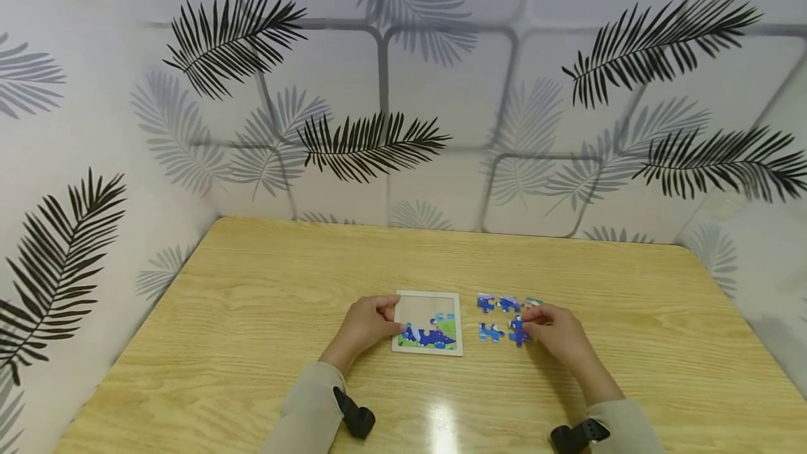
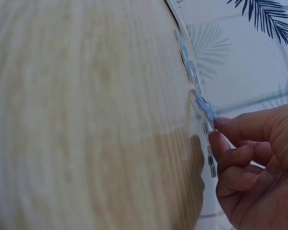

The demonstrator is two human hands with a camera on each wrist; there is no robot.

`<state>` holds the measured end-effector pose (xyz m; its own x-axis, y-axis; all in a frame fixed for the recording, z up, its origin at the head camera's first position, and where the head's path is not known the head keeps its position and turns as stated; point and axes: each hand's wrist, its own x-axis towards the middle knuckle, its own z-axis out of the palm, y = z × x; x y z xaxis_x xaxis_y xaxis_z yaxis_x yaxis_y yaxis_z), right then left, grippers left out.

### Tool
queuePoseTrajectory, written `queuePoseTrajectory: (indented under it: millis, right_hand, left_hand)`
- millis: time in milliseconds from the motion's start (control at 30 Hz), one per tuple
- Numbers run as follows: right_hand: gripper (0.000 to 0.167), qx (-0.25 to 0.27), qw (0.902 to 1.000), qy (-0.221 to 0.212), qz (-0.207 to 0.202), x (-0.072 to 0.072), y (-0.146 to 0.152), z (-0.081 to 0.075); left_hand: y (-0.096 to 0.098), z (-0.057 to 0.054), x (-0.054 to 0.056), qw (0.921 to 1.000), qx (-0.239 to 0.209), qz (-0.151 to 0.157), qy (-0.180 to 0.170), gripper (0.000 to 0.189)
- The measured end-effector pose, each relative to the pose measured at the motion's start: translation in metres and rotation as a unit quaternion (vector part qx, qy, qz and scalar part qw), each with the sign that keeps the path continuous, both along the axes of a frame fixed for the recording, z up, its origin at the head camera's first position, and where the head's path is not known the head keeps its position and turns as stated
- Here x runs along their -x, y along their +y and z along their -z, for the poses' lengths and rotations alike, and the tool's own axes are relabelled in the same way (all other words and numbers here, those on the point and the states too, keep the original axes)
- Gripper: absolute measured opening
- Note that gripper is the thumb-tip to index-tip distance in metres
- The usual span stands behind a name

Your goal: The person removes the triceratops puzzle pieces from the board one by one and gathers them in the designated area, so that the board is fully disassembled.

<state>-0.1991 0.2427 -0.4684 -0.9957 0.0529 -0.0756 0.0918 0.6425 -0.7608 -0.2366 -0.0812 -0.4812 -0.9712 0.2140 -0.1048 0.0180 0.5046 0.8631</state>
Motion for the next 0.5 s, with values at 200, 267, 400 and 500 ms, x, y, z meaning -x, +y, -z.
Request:
queuePoseTrajectory:
  millis: [200, 267, 400, 500]
  right_hand:
    - [0.010, -0.007, 0.9999, 0.005, 0.007, -0.001, 0.003, 0.001]
    - [0.010, -0.010, 0.9999, 0.009, 0.008, -0.001, 0.003, 0.001]
    - [0.011, -0.011, 0.9997, 0.020, 0.003, -0.001, -0.002, -0.002]
    - [0.011, -0.014, 0.9993, 0.033, -0.012, -0.001, -0.011, -0.005]
  left_hand:
    - [0.000, 0.002, 0.001, 1.0000, 0.002, 0.003, 0.000, 0.056]
    - [0.000, 0.002, 0.002, 1.0000, 0.002, 0.004, 0.001, 0.056]
    - [0.000, 0.002, 0.002, 1.0000, 0.002, 0.004, 0.000, 0.056]
    - [0.001, 0.001, 0.003, 1.0000, 0.001, 0.004, -0.001, 0.056]
